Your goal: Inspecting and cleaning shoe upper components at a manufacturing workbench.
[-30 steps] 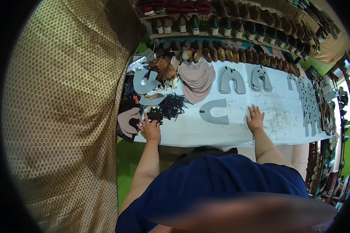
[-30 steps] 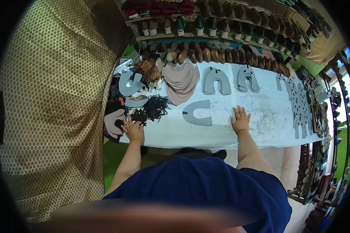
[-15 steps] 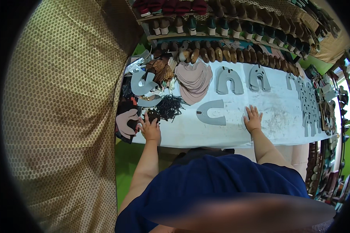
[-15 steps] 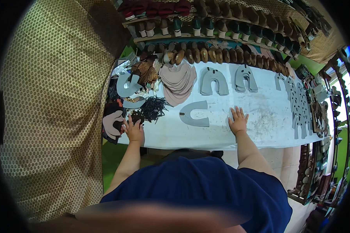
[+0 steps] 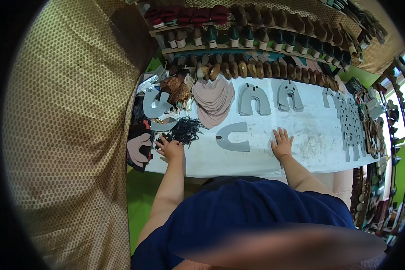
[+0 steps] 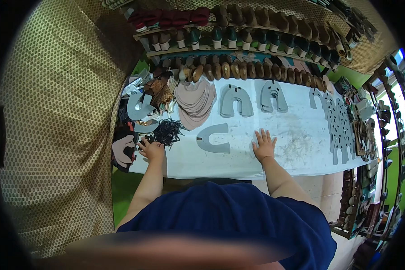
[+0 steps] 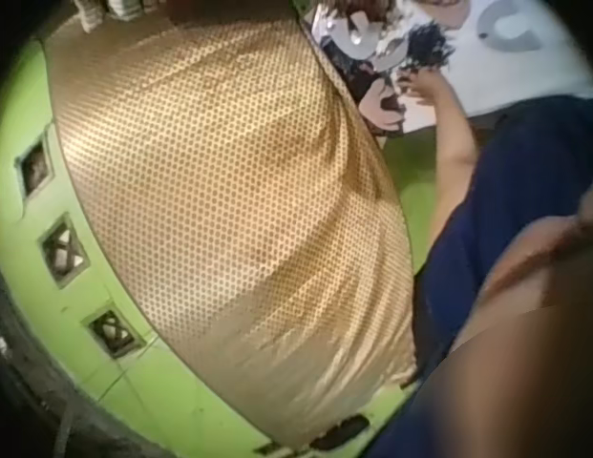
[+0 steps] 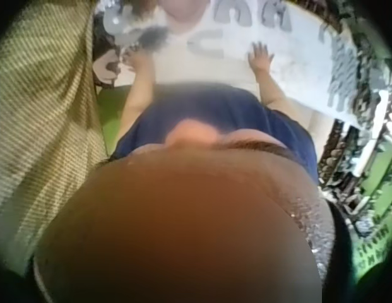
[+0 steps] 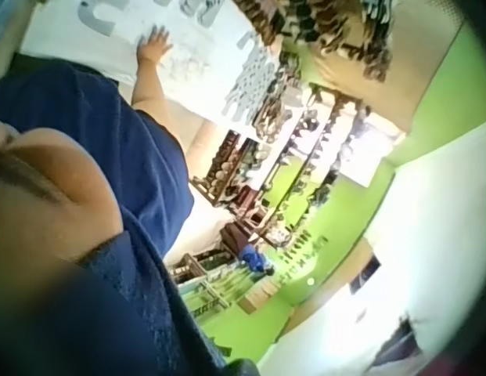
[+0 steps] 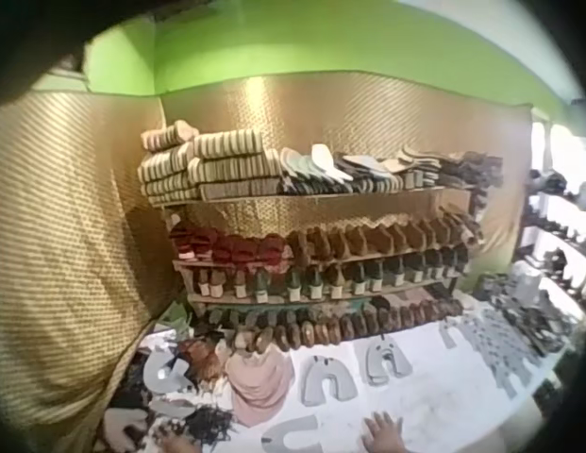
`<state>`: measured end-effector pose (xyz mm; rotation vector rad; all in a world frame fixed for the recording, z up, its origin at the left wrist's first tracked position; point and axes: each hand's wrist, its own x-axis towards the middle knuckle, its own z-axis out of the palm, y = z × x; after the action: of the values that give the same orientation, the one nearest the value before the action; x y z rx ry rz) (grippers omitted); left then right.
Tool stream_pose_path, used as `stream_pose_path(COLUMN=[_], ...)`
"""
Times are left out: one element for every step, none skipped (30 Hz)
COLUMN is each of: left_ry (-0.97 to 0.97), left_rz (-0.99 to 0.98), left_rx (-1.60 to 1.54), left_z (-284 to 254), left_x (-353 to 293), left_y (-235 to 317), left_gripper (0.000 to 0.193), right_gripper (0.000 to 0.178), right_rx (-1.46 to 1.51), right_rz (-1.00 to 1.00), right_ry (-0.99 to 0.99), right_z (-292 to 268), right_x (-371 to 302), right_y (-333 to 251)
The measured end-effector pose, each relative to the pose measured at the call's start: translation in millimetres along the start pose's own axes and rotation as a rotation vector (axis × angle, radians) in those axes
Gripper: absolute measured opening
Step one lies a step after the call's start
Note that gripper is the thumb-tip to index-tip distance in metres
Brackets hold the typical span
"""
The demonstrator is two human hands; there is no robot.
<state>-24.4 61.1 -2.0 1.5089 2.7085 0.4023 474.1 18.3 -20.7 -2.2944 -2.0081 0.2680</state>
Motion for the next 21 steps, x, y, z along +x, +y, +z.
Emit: stream_pose_path(left_ry=[0.003,-0.011,-0.025,0.113,0.122,0.016,-0.08,-0.077,-0.072,-0.067,-0.065,-0.067,-0.07,-0.069,-0.036,-0.005,-0.005,0.008,0.021,0.021,0.022], left_rz=[0.002,-0.016,-0.029,-0.075,-0.087,-0.076,-0.087,-0.082,-0.076,-0.069,-0.068,-0.078,-0.088,-0.086,-0.19,-0.286,-0.286,-0.237,-0.19,-0.191,-0.147], left_rx=[-0.001,0.015,0.032,-0.012,-0.009,0.015,0.045,0.046,0.05,0.053,0.053,0.049,0.044,0.042,-0.025,-0.092,-0.095,-0.019,0.057,0.055,0.015], left_z=[3,6,9,19,29,14,-1,-1,-1,0,1,5,8,13,26,30,33,31,29,27,15], left_x=[0,0,1,2,1,-1,-5,-4,-4,-5,-4,-3,-2,-1,-1,0,1,2,2,0,-5], left_y=[0,-1,-1,-10,-21,0,9,12,11,10,10,9,10,9,1,1,-1,2,6,9,21], left_gripper=[0.019,0.019,0.019,0.021,0.021,0.022,0.023,0.023,0.024,0.024,0.024,0.025,0.025,0.025,0.022,0.019,0.019,0.017,0.016,0.016,0.018], right_gripper=[0.062,0.062,0.062,0.062,0.062,0.062,0.062,0.062,0.062,0.062,0.062,0.062,0.062,0.062,0.062,0.062,0.062,0.062,0.062,0.062,0.063], right_rx=[0.001,0.006,0.013,0.015,0.018,0.019,0.023,0.028,0.03,0.032,0.028,0.024,0.024,0.026,0.026,0.025,0.023,0.021,0.02,0.016,0.013], right_rz=[0.001,-0.001,0.002,-0.012,-0.028,-0.002,0.001,0.004,0.001,0.0,0.0,0.001,0.002,-0.004,-0.017,-0.015,-0.023,-0.028,-0.027,-0.035,-0.033], right_ry=[0.003,-0.009,-0.019,-0.017,-0.023,-0.026,-0.023,-0.026,-0.031,-0.03,-0.035,-0.041,-0.04,-0.04,-0.042,-0.04,-0.04,-0.04,-0.037,-0.034,-0.029], right_z=[-1,-1,-2,-3,-5,-4,-5,-7,-9,-9,-9,-9,-9,-8,-8,-6,-5,-3,-2,-1,1], right_x=[0,-1,-1,0,2,-1,-2,-3,-3,-3,-3,-3,-3,-2,-1,0,0,1,1,1,1], right_y=[0,0,1,-1,-3,2,3,3,2,2,2,3,3,2,1,2,3,4,5,6,9])
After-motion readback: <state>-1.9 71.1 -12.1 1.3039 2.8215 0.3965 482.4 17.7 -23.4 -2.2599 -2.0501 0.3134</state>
